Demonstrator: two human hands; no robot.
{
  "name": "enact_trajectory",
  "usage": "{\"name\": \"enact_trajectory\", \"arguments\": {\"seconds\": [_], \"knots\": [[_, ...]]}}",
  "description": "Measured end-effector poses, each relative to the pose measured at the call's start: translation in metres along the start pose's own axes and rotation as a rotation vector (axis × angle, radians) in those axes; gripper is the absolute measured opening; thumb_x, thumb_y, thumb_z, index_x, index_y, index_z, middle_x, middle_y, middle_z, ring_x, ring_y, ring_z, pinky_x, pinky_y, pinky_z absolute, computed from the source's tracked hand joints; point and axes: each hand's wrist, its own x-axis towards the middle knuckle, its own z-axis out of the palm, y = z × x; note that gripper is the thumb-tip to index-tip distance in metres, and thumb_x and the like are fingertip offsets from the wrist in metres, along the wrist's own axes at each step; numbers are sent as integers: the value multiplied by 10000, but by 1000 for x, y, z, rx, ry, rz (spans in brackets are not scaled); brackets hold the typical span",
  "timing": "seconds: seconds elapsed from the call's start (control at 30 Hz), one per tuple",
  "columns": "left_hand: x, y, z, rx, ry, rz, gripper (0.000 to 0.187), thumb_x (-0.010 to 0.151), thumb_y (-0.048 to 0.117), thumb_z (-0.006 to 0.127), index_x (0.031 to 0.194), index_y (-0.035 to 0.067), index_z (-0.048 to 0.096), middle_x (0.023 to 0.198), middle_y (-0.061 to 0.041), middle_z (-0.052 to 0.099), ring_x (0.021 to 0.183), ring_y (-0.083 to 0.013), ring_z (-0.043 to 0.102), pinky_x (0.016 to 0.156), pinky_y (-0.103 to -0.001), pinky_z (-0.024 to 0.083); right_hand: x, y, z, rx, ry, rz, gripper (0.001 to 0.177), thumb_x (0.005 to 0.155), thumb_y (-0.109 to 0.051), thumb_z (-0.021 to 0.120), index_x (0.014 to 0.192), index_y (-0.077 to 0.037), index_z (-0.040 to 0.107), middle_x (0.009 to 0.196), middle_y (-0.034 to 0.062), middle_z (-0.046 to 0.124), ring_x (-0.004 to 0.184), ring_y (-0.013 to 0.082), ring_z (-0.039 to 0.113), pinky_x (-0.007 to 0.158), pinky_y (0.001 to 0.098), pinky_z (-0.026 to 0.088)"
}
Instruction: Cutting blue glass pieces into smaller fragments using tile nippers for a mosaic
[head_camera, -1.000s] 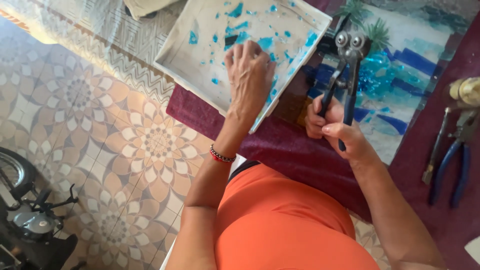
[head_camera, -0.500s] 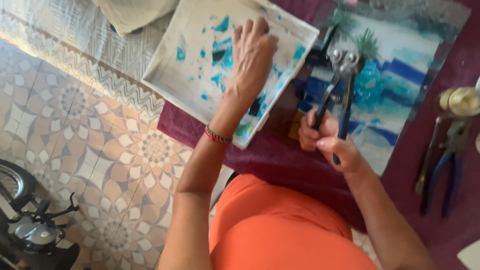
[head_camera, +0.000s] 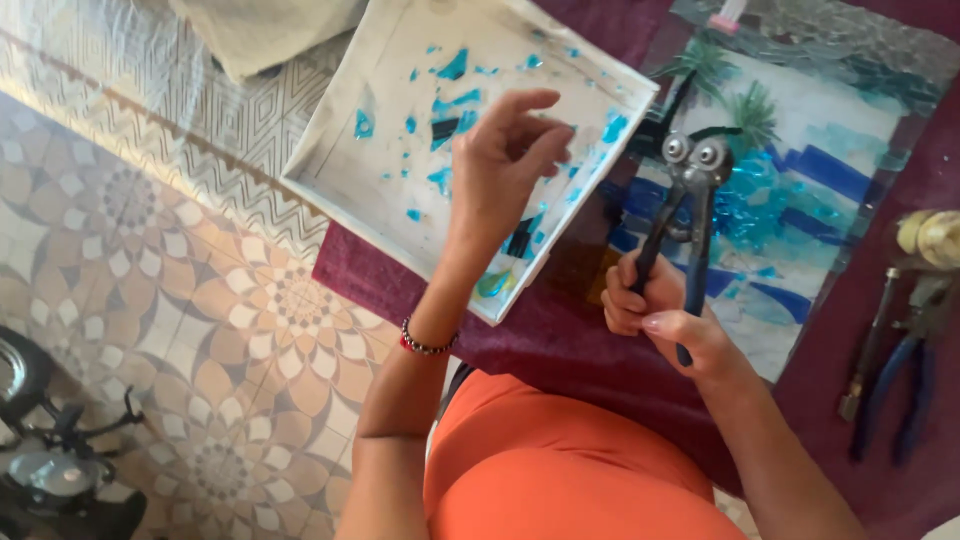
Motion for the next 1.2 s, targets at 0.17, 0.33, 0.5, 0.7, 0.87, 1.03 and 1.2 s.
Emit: {"name": "enact_trajectory", "arguments": {"seconds": [0.17,0.33,0.5,0.7,0.87,1.03,1.2], "knots": [[-29,-18,-2,-585,125,-347,251,903,-8,786,1147,-44,741,938,-257,773,838,-278,793,787,-342,685,6,22,-18,84,-53,-62,482,792,-108,694,1155,39,413,812,6,346,637,101,414,581,315,370],[-40,-9,-4,-741,169,-395,241,885,-92,755,1126,-89,736,966,-302,757,855,-332,791,810,-390,694,9,16,-15,49,-33,26,471,799,-126,685,1148,35,412,823,10,349,645,104,416,586,310,385],[-48,-10,-4,-803,212,-405,329,822,-66,837,1137,-81,743,973,-247,772,844,-275,790,809,-371,681,16,17,-13,44,1,85,454,805,-84,642,1188,25,424,864,-1,353,686,86,419,602,298,382],[-59,-26,1,-793,239,-408,410,806,-48,871,1191,-66,729,1019,-226,775,889,-274,788,829,-364,676,14,18,-10,37,-20,119,496,790,-114,696,1178,31,424,839,13,381,662,97,430,588,313,368],[-64,-24,9,-663,284,-235,445,845,-5,860,1266,0,713,1000,-143,757,891,-210,778,777,-304,674,6,28,-19,33,-19,130,492,807,-96,694,1198,36,425,852,8,364,670,91,385,593,315,346],[-65,-9,2,-378,297,-99,305,891,-4,829,1184,33,755,988,-126,753,881,-218,790,759,-305,668,4,35,-22,24,-53,123,479,822,-95,717,1188,47,442,834,13,370,650,101,404,593,312,359],[-67,-9,3,-344,314,-25,248,860,-3,849,1096,25,777,945,-113,741,832,-201,790,701,-289,664,1,42,-25,-2,-59,160,544,811,-162,752,1206,43,439,832,14,363,638,109,423,586,327,380]]}}
